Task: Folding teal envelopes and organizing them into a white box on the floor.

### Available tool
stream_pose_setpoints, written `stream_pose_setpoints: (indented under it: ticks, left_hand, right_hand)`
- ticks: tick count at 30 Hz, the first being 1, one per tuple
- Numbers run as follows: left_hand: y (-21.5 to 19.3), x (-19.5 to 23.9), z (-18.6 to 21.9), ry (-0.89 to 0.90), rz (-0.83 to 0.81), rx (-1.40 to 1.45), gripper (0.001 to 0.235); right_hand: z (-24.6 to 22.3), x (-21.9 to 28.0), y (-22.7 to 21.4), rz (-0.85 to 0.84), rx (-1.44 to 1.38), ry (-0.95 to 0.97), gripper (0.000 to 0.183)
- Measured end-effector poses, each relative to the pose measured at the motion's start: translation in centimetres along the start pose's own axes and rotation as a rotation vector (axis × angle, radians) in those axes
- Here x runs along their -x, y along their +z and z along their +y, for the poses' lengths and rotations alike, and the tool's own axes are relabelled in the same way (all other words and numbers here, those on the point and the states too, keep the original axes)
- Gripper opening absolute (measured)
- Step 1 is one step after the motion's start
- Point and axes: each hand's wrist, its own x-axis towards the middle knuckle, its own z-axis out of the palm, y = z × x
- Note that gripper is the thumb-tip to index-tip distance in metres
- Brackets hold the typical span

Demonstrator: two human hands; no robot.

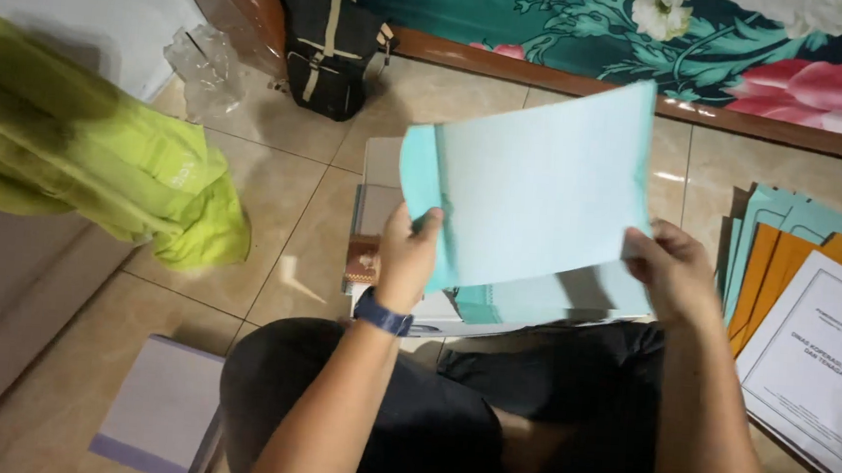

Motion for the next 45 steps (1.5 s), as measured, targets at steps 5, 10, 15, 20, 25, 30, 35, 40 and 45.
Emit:
stream_pose_setpoints:
  ticks: [5, 10, 15, 20, 25, 30, 35, 40, 45]
  left_hand:
    - [5.9, -1.4, -6.6, 0.025, -0.066, -0.290, 0.049]
    - [8.0, 0.9, -5.9, 0.408, -0.043, -1.031, 0.081]
    - [10.0, -0.1, -10.9, 0.396, -0.396, -1.132, 0.067]
    - [9.6, -0.1, -9.5, 0.347, -0.473, -1.172, 0.066]
    - [9.9, -0.7, -9.7, 0.308, -0.537, -1.209, 0.065]
    - [12.3, -4.3, -12.2, 0.198, -0.438, -1.255, 0.078]
    - [14.7, -2.9, -8.1, 0.047, -0.272, -1.204, 0.079]
    - [14.5, -1.7, -6.4, 0.006, -0.328, -1.206, 0.075]
    - [14.8, -1.5, -6.2, 0.007, -0.313, -1.234, 0.074]
  right_hand:
    - [-1.2, 2.3, -1.5, 0.194, 0.621, 0.131, 0.038]
    - [5.8, -1.0, -6.1, 0.194, 1.118, 0.079, 0.040]
    - [5.5, 0.2, -3.3, 0.380, 1.676, -0.216, 0.077]
    - [4.4, 0.2, 4.6, -0.197, 1.687, -0.386, 0.071]
    - [5.5, -6.1, 8.1, -0.466, 1.681, -0.421, 0.063]
    - [4.6, -6.1, 9.6, -0.424, 1.839, -0.244, 0.078]
    - [5.1, -6.1, 8.9, -0.360, 1.711, -0.359, 0.071]
    - [3.8, -6.3, 8.8, -0.494, 1.762, -0.230, 0.075]
    - [4.1, -6.4, 8.6, -0.511, 1.701, -0.216, 0.072]
